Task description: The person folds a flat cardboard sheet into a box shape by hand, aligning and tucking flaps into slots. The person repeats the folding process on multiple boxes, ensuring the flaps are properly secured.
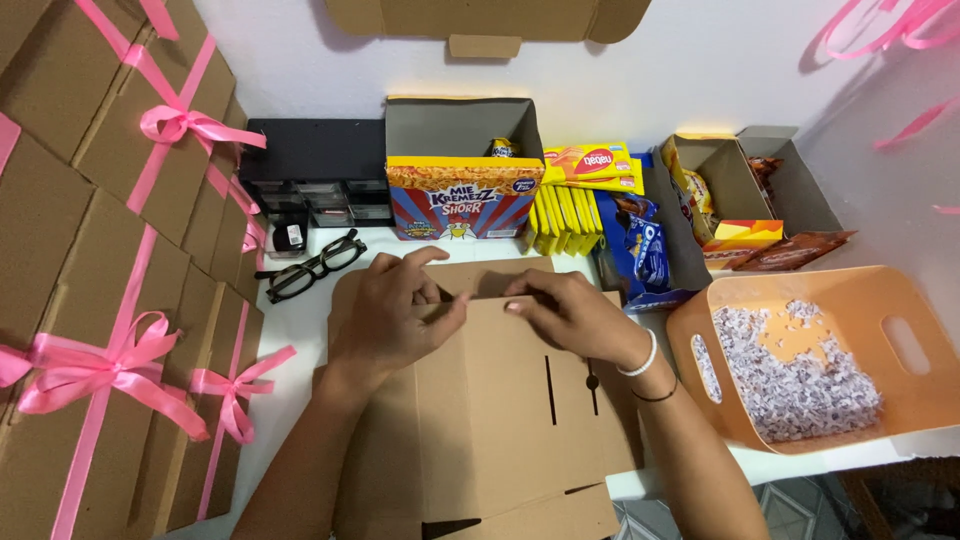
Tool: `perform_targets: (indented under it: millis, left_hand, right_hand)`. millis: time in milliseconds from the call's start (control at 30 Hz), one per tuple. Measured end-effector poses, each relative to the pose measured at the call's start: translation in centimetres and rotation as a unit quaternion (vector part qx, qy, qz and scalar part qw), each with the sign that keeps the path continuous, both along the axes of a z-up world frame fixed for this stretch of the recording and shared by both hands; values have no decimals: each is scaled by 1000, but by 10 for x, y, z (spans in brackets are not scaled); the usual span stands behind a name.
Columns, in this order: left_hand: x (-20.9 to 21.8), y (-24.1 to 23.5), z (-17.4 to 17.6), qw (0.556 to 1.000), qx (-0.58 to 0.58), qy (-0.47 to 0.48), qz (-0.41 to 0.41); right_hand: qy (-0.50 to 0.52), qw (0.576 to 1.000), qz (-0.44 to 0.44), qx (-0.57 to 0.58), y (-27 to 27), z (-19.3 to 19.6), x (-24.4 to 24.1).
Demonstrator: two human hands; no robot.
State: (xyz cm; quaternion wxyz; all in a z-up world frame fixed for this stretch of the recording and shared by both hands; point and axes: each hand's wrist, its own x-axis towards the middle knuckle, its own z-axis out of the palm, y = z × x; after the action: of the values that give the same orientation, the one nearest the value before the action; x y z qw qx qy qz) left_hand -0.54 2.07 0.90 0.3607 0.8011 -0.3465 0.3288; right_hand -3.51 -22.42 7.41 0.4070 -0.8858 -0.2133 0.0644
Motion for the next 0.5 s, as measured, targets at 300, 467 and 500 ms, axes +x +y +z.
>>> perform_targets:
  millis: [300,467,500]
  left_hand:
    - [-6,-11,18,981,88,-112,134]
    - [-17,-40,27,985,126,79,81]
    - [-13,-43,20,982,138,80,98]
  right_hand:
    - [-59,993,-76,-65,-1,1,-6]
    - [-88,989,-78,-94,-1,-21,-2]
    - [-84,989,-81,-93,-2,-25,-1]
